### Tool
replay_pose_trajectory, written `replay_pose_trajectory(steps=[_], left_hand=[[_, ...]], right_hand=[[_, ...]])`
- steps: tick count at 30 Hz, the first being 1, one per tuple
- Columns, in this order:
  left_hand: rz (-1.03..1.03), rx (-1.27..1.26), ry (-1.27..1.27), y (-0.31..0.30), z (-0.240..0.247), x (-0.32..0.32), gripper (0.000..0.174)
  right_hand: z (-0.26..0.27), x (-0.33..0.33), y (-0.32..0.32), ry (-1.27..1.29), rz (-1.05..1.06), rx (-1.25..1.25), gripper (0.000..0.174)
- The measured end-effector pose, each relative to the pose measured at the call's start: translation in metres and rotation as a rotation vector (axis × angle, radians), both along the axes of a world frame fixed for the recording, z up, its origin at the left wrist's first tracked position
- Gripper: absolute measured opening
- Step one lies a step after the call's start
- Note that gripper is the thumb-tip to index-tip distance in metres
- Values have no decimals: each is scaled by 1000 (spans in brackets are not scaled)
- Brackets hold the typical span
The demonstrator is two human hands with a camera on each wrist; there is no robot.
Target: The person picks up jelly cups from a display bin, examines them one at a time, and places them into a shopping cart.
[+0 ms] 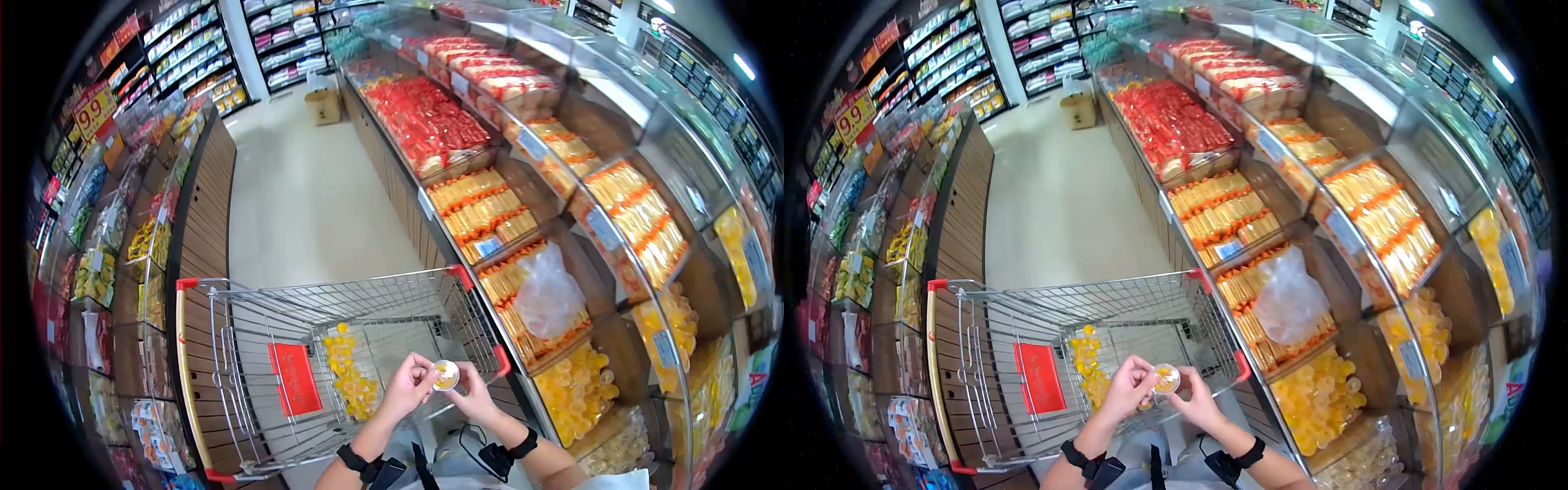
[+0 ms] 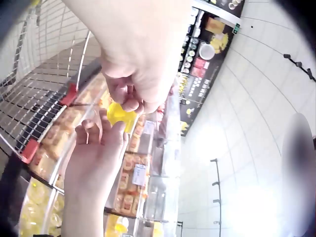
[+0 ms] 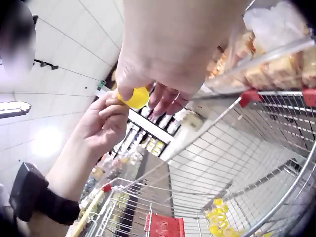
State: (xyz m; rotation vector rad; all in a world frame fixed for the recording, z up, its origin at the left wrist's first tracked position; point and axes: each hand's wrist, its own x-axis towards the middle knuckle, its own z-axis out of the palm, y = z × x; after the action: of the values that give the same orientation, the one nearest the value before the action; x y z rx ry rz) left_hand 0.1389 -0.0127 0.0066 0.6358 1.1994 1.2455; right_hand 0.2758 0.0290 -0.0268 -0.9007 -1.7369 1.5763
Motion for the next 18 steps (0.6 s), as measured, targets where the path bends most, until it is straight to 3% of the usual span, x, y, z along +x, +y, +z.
replay_pose_trajectory(steps=[4, 8, 13, 18], left_hand=[[35, 74, 43, -22, 53, 58, 15], [5, 117, 147, -43, 94, 109, 14], [-30, 222, 220, -57, 126, 156, 14], [-172, 288, 277, -60, 135, 196, 13]], right_hand=[[50, 65, -15, 8, -16, 165, 21], [91, 121, -38, 256, -109, -150, 7], [131, 173, -61, 254, 79, -241, 9], [139, 196, -72, 316, -89, -210, 9]])
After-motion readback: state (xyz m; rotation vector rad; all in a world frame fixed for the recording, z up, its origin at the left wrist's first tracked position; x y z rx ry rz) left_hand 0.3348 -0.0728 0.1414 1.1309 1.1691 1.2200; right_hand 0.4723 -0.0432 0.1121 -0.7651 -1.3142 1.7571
